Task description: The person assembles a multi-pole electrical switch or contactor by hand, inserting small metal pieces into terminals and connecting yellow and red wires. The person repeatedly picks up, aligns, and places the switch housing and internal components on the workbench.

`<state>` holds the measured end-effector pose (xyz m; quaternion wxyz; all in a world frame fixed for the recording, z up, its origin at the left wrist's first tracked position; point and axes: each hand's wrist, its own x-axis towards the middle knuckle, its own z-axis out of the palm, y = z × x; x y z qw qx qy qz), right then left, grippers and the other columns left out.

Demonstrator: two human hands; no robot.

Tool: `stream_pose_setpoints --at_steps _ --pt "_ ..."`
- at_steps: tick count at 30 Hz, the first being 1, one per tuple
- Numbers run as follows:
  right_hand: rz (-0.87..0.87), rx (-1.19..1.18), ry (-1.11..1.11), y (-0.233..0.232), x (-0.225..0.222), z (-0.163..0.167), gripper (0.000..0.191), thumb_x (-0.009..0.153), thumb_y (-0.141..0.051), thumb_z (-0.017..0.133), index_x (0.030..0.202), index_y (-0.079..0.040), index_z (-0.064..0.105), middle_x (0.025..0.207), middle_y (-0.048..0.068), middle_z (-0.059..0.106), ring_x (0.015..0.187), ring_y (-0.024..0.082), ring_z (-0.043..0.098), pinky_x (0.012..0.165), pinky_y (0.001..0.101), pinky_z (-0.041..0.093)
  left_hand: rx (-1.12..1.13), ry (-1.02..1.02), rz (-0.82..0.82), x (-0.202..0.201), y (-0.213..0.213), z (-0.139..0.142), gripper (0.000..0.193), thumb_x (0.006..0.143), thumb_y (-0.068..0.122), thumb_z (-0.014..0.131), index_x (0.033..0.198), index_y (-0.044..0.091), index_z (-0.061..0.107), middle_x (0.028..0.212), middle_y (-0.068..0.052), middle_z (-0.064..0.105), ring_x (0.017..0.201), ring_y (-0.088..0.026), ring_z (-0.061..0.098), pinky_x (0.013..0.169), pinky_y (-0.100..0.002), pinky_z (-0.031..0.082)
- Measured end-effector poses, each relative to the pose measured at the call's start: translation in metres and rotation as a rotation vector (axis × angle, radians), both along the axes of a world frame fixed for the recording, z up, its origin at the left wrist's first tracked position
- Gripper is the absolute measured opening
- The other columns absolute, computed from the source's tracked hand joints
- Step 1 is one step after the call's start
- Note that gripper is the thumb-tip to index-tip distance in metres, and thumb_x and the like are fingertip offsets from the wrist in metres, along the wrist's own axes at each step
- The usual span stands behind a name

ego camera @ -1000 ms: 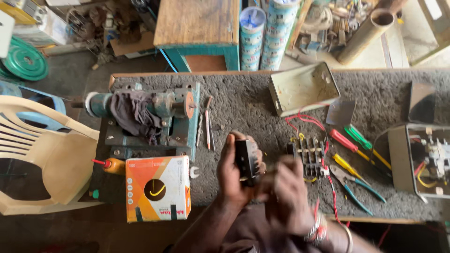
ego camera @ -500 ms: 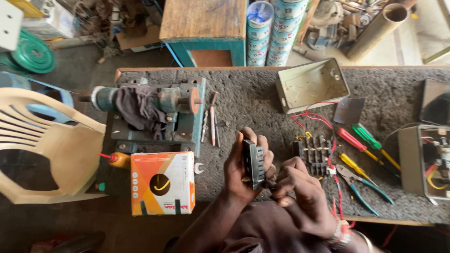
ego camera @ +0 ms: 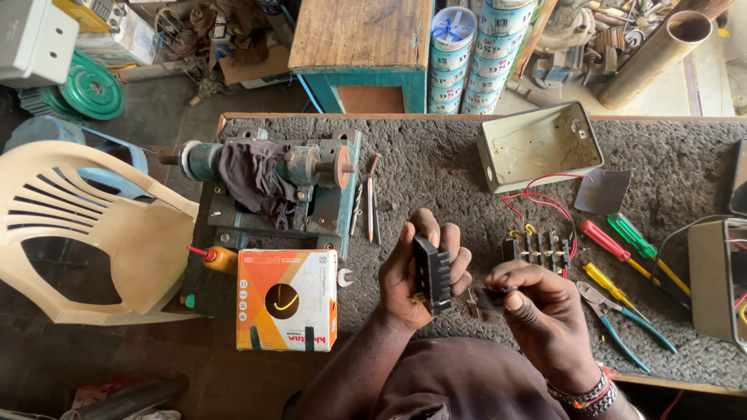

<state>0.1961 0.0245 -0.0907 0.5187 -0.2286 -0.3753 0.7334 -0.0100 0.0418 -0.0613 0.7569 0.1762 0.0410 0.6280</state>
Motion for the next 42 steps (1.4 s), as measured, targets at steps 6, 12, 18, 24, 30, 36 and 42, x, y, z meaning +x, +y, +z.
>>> stream_pose_setpoints --at_steps 6,12,18,24,30,36,42 --pt "-0.248 0.364 -0.372 0.012 -0.012 0.053 0.022 0.087 0.005 0.075 0.108 -0.001 0.071 0.118 0.015 0.068 0.113 0.022 0.068 0.1 0.0338 0.056 0.007 0.247 0.087 0.009 -0.004 -0.003 0.041 0.108 0.051 0.047 0.099 0.011 0.047 0.086 -0.004 0.046 0.074 -0.014 0.045 0.064 -0.029 0.041" --pt "-0.319 0.762 -0.652 0.015 -0.051 0.055 0.016 0.085 -0.003 0.08 0.096 -0.004 0.069 0.097 0.007 0.066 0.089 0.015 0.066 0.076 0.0283 0.055 0.04 0.571 0.415 0.008 -0.004 0.004 0.047 0.11 0.056 0.055 0.096 0.012 0.045 0.088 -0.001 0.044 0.079 -0.01 0.043 0.069 -0.028 0.039" --pt "-0.003 0.394 -0.26 0.02 -0.045 0.018 0.009 0.091 0.0 0.074 0.096 -0.001 0.067 0.106 0.013 0.066 0.083 0.017 0.065 0.068 0.0289 0.058 0.317 0.711 0.536 0.001 -0.007 0.011 0.048 0.107 0.056 0.058 0.101 0.009 0.047 0.098 -0.004 0.049 0.098 -0.016 0.048 0.083 -0.033 0.045" --pt "-0.149 0.303 0.001 0.04 -0.035 0.046 0.009 0.094 -0.004 0.074 0.101 0.0 0.069 0.109 0.01 0.063 0.098 0.02 0.064 0.085 0.0354 0.059 0.595 1.288 0.866 -0.013 -0.006 0.008 0.036 0.115 0.038 0.048 0.093 0.009 0.054 0.079 -0.004 0.054 0.072 -0.016 0.052 0.068 -0.034 0.043" --pt "-0.252 0.92 -0.52 0.044 -0.045 0.078 0.003 0.093 -0.005 0.072 0.092 -0.006 0.069 0.092 0.006 0.072 0.092 0.021 0.068 0.094 0.0398 0.06 0.742 1.391 0.998 -0.008 -0.006 0.008 0.028 0.114 0.021 0.043 0.092 0.006 0.051 0.077 -0.006 0.052 0.067 -0.019 0.055 0.062 -0.037 0.047" --pt "-0.309 0.826 -0.687 0.035 -0.045 0.089 0.004 0.088 -0.001 0.071 0.091 -0.002 0.068 0.088 0.007 0.068 0.081 0.019 0.066 0.076 0.036 0.056 0.736 1.356 0.92 -0.013 -0.014 0.006 0.027 0.114 0.02 0.043 0.091 0.007 0.05 0.076 -0.004 0.052 0.065 -0.018 0.055 0.062 -0.037 0.046" --pt "-0.258 1.09 -0.695 0.027 -0.037 0.083 0.009 0.088 -0.001 0.071 0.091 -0.009 0.071 0.09 0.007 0.067 0.087 0.022 0.067 0.078 0.0343 0.056 0.748 1.514 0.901 -0.006 -0.011 0.0 0.029 0.11 0.027 0.044 0.087 0.009 0.048 0.074 -0.002 0.047 0.062 -0.016 0.049 0.063 -0.036 0.041"
